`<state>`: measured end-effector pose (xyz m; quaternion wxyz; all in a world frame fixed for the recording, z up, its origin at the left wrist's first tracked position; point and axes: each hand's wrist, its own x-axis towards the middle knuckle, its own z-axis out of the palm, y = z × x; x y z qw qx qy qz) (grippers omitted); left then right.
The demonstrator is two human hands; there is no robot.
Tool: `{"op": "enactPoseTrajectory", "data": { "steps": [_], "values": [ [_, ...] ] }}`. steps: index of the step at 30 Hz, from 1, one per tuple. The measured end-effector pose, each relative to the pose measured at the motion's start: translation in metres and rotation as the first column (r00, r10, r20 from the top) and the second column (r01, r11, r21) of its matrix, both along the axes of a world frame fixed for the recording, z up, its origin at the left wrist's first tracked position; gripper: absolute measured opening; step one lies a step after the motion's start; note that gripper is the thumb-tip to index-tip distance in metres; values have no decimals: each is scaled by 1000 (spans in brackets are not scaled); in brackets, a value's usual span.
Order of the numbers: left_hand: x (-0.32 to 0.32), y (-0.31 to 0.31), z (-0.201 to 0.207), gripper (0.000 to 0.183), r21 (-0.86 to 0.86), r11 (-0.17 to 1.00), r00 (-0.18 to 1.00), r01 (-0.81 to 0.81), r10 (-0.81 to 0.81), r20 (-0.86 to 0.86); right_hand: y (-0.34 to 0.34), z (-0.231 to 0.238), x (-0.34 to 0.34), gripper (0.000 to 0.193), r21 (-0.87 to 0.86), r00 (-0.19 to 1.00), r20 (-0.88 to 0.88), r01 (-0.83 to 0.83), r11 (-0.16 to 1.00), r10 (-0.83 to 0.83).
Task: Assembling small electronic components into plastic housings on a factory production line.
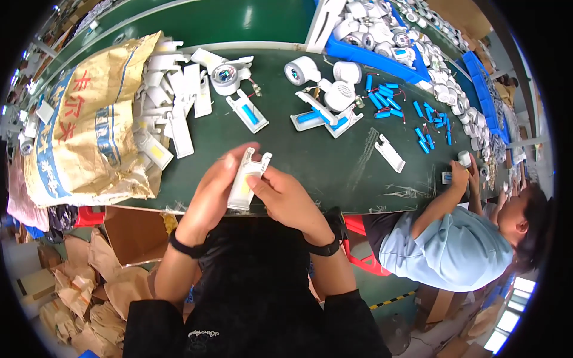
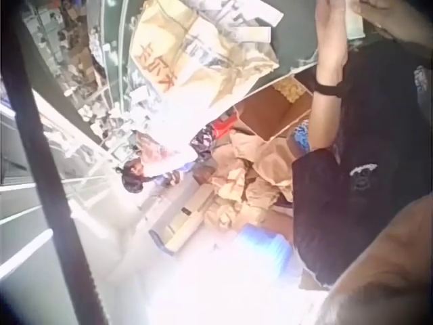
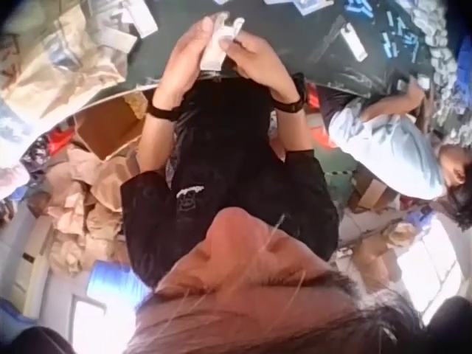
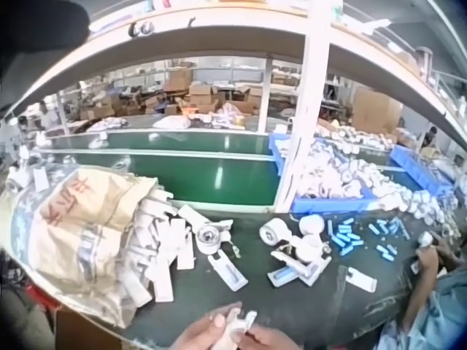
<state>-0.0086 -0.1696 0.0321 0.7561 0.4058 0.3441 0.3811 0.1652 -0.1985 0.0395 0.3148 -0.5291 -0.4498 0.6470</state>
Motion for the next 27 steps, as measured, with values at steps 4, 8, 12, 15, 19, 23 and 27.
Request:
{"op": "enactPoseTrajectory", "data": {
  "steps": [4, 8, 12, 15, 19, 23, 27],
  "values": [
    [19, 4, -2, 57, -247, 968, 985, -42, 81, 149, -9, -8, -19, 21, 616, 836, 359, 121, 779, -414],
    [11, 5, -15, 58, -299, 932, 930, -205, 281, 236, -24, 2, -20, 23, 834, 774, 420, -124, 537, -474],
    [10, -1, 2, 57, -297, 930, 926, -215, 291, 239, -24, -9, -28, 25, 801, 783, 482, -212, 560, -394],
    [14, -3, 5, 58, -283, 930, 925, -234, 302, 229, -22, -9, -27, 25, 812, 799, 451, -182, 555, -398],
    [12, -5, 5, 58, -260, 932, 924, -252, 312, 221, -24, -9, -31, 25, 815, 796, 456, -195, 545, -397],
    [13, -7, 6, 60, -245, 935, 928, -255, 308, 209, -23, -7, -34, 23, 829, 787, 461, -218, 516, -409],
    [11, -7, 2, 60, -240, 931, 930, -275, 321, 179, -23, -9, -36, 22, 820, 749, 518, -298, 488, -414]
  ]
}}
